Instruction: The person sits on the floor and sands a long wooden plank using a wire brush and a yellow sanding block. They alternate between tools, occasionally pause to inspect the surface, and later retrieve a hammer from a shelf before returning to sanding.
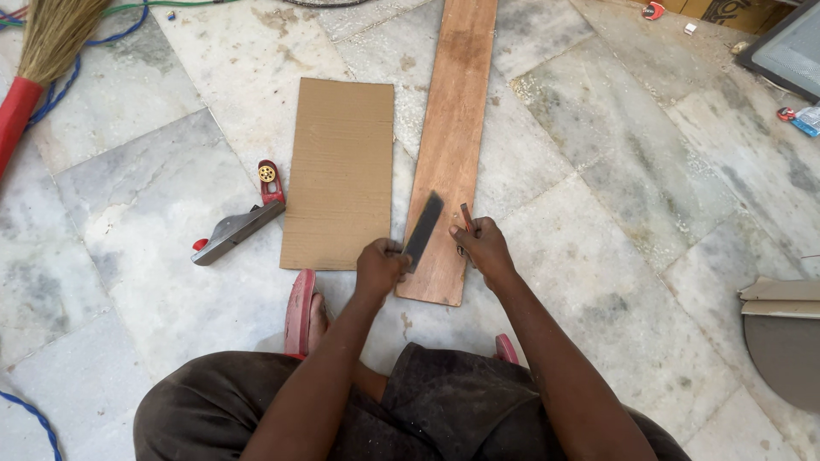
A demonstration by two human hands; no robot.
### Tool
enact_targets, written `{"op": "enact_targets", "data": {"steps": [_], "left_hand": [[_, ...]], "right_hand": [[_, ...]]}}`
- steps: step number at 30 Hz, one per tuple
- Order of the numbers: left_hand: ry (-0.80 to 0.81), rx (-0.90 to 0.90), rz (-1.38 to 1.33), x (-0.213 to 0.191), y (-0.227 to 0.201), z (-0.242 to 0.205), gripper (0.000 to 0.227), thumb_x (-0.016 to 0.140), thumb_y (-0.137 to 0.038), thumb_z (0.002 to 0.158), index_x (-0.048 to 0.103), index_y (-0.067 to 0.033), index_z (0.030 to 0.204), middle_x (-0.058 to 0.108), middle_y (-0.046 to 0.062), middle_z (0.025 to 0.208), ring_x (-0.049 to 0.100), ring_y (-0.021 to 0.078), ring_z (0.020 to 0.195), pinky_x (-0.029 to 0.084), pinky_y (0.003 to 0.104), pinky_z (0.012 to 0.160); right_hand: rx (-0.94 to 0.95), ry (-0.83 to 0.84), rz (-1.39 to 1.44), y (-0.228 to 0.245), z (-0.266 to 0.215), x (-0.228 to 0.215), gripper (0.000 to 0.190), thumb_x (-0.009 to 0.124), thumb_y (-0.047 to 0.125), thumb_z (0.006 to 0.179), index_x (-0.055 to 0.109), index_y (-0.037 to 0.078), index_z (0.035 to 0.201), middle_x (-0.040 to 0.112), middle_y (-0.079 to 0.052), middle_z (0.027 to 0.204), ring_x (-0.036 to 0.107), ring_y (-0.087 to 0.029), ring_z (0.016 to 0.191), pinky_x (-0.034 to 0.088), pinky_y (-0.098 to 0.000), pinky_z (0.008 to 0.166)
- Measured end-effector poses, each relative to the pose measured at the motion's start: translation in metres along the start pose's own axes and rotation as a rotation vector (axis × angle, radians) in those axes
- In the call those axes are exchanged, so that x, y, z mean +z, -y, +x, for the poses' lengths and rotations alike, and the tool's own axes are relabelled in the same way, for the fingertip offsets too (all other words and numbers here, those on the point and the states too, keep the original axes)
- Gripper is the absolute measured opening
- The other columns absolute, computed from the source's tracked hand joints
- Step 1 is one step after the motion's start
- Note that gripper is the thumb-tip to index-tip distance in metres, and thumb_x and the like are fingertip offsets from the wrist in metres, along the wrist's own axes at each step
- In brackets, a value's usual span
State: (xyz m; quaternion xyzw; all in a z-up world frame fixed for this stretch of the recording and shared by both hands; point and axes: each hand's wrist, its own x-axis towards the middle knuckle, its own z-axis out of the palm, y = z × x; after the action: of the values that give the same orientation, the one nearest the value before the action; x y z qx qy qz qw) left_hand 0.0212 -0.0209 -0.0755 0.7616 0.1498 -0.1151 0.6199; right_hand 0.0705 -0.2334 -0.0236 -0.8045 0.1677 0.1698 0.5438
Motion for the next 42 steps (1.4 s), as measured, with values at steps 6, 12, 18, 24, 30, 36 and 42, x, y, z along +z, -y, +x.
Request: {"op": "enact_targets", "data": {"steps": [6,12,18,24,30,36,42], "left_hand": [[0.262,0.009,-0.501,0.015,-0.042,-0.005,0.028,0.070,-0.019,0.094,0.066,0.0011,0.113,0.071,0.007,0.092,0.067,0.0134,0.076,0.058,0.033,0.071],[0.300,-0.128,-0.950,0.019,-0.090,-0.004,0.033,0.049,-0.024,0.104,0.061,-0.0019,0.125,0.074,0.007,0.106,0.072,0.0128,0.094,0.059,0.030,0.088],[0.125,0.174,-1.034,0.008,-0.087,0.005,0.036,0.059,-0.008,0.104,0.059,0.0068,0.137,0.070,0.011,0.113,0.066,0.0160,0.097,0.056,0.034,0.087],[-0.118,0.421,0.091,0.019,-0.057,-0.001,0.067,0.051,-0.047,0.103,0.049,0.0048,0.146,0.054,0.022,0.147,0.049,0.0316,0.140,0.041,0.044,0.114],[0.042,0.647,1.034,0.049,-0.011,-0.033,0.104,0.046,-0.071,0.093,0.024,0.0077,0.156,0.015,0.027,0.166,0.008,0.0389,0.155,0.008,0.050,0.125],[0.315,1.177,0.987,0.083,-0.016,-0.077,0.096,0.042,-0.075,0.097,0.022,-0.0088,0.164,0.016,0.010,0.172,0.010,0.0256,0.161,0.007,0.044,0.131],[0.439,0.860,0.956,0.074,-0.026,-0.029,0.101,0.042,-0.074,0.092,0.022,-0.0028,0.160,0.016,0.017,0.169,0.010,0.0287,0.158,0.005,0.048,0.126]], "right_hand": [[-0.004,0.077,0.435,0.025,-0.005,-0.002,0.036,0.074,0.029,0.091,0.056,0.006,0.112,0.067,-0.004,0.092,0.063,-0.011,0.074,0.052,-0.0281,0.060],[-0.119,0.110,0.336,0.046,-0.017,-0.001,0.027,0.077,0.026,0.088,0.061,0.006,0.098,0.066,-0.004,0.082,0.063,-0.012,0.069,0.053,-0.0271,0.059],[-0.141,0.142,0.258,0.049,-0.024,0.021,0.026,0.078,0.028,0.093,0.064,0.007,0.090,0.061,-0.001,0.075,0.054,-0.010,0.062,0.044,-0.0252,0.054],[-0.073,-0.077,0.461,0.048,-0.007,-0.007,0.015,0.070,0.022,0.094,0.065,0.008,0.096,0.069,0.000,0.083,0.065,-0.008,0.066,0.057,-0.0248,0.057],[-0.085,-0.152,0.637,0.036,0.001,-0.039,0.018,0.068,0.022,0.100,0.064,0.005,0.105,0.070,-0.003,0.088,0.066,-0.010,0.069,0.055,-0.0264,0.057],[-0.135,-0.102,0.656,0.044,0.002,-0.033,0.019,0.068,0.021,0.099,0.063,0.003,0.106,0.070,-0.004,0.090,0.069,-0.011,0.072,0.061,-0.0294,0.063],[-0.135,-0.159,0.688,0.049,0.000,-0.047,0.021,0.068,0.022,0.099,0.060,0.005,0.106,0.072,-0.004,0.091,0.070,-0.011,0.073,0.061,-0.0296,0.064]]}}
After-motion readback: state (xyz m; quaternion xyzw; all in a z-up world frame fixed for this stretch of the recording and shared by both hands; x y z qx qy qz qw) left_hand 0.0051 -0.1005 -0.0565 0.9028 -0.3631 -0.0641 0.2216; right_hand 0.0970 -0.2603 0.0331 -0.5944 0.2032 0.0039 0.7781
